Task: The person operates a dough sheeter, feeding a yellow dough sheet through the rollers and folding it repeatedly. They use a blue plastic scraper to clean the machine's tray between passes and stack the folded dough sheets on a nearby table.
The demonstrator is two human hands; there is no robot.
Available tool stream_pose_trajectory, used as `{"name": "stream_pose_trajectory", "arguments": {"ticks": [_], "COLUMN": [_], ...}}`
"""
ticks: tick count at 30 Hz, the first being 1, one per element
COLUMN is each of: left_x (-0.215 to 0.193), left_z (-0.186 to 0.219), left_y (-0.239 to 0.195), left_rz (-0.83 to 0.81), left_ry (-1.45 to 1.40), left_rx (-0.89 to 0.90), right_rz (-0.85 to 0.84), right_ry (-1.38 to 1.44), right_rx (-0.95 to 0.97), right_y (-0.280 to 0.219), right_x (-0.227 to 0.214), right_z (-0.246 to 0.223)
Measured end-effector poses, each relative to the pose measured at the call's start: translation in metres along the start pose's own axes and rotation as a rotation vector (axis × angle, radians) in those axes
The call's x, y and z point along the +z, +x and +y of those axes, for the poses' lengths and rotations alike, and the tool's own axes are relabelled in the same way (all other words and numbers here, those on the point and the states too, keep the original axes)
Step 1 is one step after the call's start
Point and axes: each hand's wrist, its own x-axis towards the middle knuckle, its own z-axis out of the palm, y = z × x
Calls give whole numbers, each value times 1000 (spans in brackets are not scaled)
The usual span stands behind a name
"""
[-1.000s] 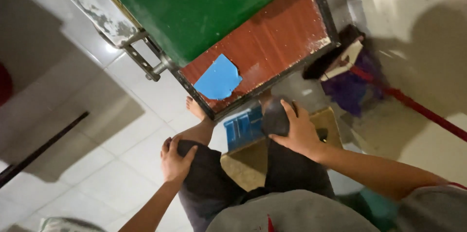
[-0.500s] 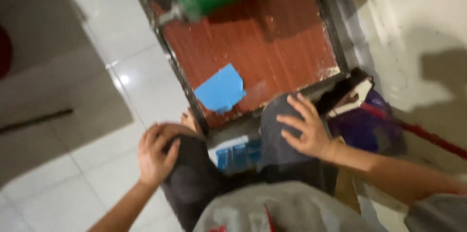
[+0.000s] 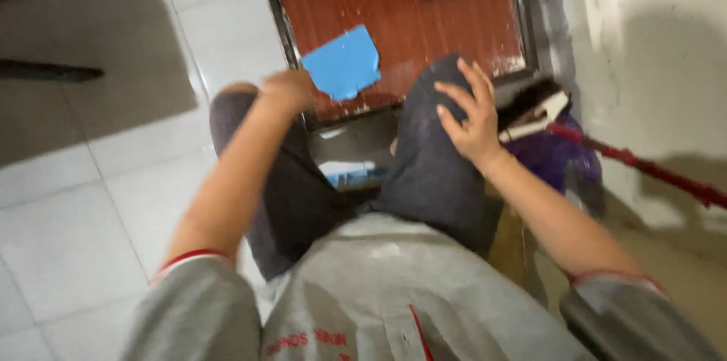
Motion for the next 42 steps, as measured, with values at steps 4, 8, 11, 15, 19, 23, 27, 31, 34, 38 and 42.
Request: {"name": "stream_pose_trajectory", "arguments": {"ticks": [4, 8, 11, 15, 19, 23, 27, 31, 34, 38, 42], "left_x": [107, 152, 136, 102, 102, 142, 92, 121, 70, -6, 6], "left_z": [-29, -45, -45, -25, -26, -59, -31, -43, -15, 26, 33], "left_y": [177, 255, 247, 203, 219, 269, 228, 297, 264, 180, 193], "left_rz": [162, 198, 138, 247, 221, 129, 71, 140, 165, 217, 87], "left_ry": [75, -150, -71, 114, 87, -395, -577, -939, -1009, -1046, -740], "left_rx": [-18, 5, -202, -302, -320, -252, -87, -35, -20, 136, 250], "right_rz": [25, -3, -14, -21, -21, -41, -35, -52, 110, 161, 162], "right_ry": [47, 31, 20, 69, 90, 79, -15, -160, -2, 839, 1149], "right_rx": [-16, 28, 58, 97, 105, 146, 167, 174, 399, 1159, 1299], "right_y": [-8, -3, 8, 21, 37, 50, 64, 80, 94, 136, 147], "right_x": [-4, -6, -4, 1, 7, 17, 17, 19, 31, 48, 87], "right_z": [-2, -1, 3, 8, 15, 19, 9, 28, 44, 28, 38]}}
